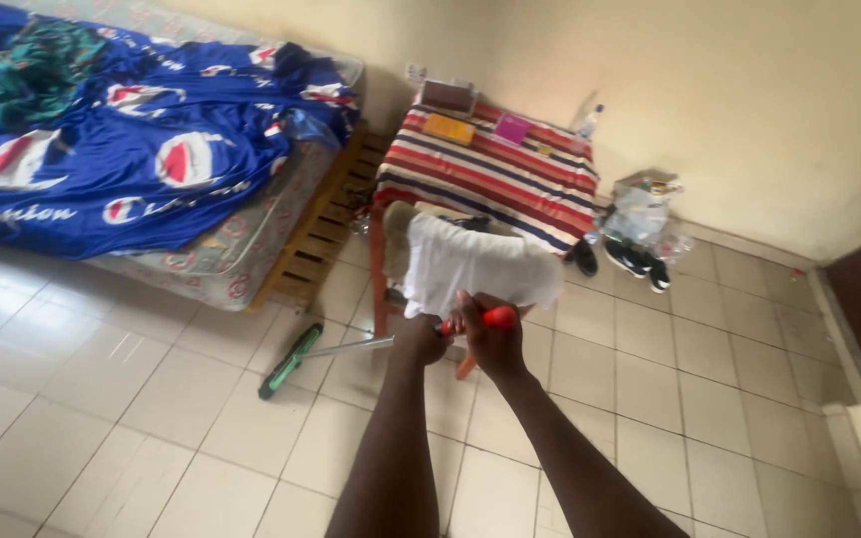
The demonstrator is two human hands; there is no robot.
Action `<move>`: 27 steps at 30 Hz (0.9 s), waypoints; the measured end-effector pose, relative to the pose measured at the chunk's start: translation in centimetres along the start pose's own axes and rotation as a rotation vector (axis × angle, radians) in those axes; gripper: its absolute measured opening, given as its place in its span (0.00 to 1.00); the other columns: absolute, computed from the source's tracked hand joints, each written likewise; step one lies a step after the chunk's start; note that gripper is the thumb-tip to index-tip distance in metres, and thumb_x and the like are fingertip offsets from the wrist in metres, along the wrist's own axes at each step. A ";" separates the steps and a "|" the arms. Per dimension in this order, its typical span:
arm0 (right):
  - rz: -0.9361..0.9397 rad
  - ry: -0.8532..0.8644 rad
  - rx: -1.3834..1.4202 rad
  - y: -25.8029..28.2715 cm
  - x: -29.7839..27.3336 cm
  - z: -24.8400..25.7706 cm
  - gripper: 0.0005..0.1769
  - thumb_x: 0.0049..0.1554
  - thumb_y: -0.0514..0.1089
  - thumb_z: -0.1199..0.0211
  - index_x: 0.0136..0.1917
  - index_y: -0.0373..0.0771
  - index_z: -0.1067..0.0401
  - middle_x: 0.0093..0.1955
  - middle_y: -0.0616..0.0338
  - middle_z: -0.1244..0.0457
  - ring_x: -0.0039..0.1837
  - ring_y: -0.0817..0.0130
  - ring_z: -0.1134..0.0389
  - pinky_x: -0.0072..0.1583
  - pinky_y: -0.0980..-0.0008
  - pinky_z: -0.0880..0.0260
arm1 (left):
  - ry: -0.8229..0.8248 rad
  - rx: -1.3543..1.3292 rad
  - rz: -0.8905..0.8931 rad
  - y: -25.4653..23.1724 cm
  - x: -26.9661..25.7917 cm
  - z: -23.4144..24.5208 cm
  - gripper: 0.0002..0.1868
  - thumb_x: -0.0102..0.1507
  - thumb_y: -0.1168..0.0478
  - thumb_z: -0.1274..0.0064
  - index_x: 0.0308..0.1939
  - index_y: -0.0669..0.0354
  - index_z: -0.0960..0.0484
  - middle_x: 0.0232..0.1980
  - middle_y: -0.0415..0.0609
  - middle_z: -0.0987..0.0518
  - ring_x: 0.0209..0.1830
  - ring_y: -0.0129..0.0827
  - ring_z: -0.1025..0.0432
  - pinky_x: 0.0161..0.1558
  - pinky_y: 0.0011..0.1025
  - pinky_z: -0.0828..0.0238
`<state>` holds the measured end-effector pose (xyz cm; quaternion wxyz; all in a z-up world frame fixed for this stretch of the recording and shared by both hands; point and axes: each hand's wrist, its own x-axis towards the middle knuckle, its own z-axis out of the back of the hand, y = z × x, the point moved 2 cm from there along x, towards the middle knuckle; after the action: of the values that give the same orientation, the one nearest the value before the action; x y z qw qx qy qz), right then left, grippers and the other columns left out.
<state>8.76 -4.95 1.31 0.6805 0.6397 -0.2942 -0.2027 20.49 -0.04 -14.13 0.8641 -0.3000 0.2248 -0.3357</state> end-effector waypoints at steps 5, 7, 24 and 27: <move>0.087 -0.010 -0.036 0.3 3.0 3.1 0.22 0.63 0.40 0.41 0.27 0.35 0.37 0.25 0.59 0.40 0.30 0.71 0.36 0.38 0.69 0.33 | 0.179 0.053 -0.098 -2.3 4.3 -1.4 0.18 0.56 0.47 0.35 0.45 0.49 0.13 0.46 0.53 0.15 0.47 0.49 0.21 0.52 0.42 0.25; 0.075 -0.021 -0.099 1.0 2.8 3.9 0.22 0.62 0.41 0.41 0.27 0.36 0.36 0.24 0.59 0.40 0.29 0.71 0.35 0.37 0.68 0.33 | 0.210 0.054 -0.094 -4.0 2.9 -1.0 0.19 0.56 0.46 0.35 0.45 0.50 0.13 0.46 0.53 0.15 0.47 0.48 0.20 0.52 0.42 0.25; 0.236 0.297 0.217 8.6 5.1 -8.5 0.26 0.68 0.46 0.38 0.29 0.39 0.34 0.24 0.62 0.42 0.27 0.73 0.40 0.38 0.71 0.35 | -0.473 -0.260 -0.351 0.1 -1.1 10.4 0.14 0.64 0.55 0.49 0.43 0.60 0.15 0.36 0.64 0.18 0.39 0.58 0.22 0.40 0.50 0.26; 0.123 0.296 0.318 10.4 2.8 -12.2 0.21 0.64 0.44 0.38 0.30 0.44 0.38 0.24 0.65 0.44 0.27 0.76 0.41 0.38 0.72 0.31 | -0.264 -0.126 -0.088 1.7 -5.6 15.5 0.17 0.67 0.48 0.51 0.39 0.54 0.12 0.36 0.58 0.15 0.36 0.48 0.19 0.43 0.43 0.23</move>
<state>17.84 3.41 11.88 0.6178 0.7427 -0.2578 -0.0158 26.61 10.69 -3.09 0.8500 -0.4049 0.1168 -0.3160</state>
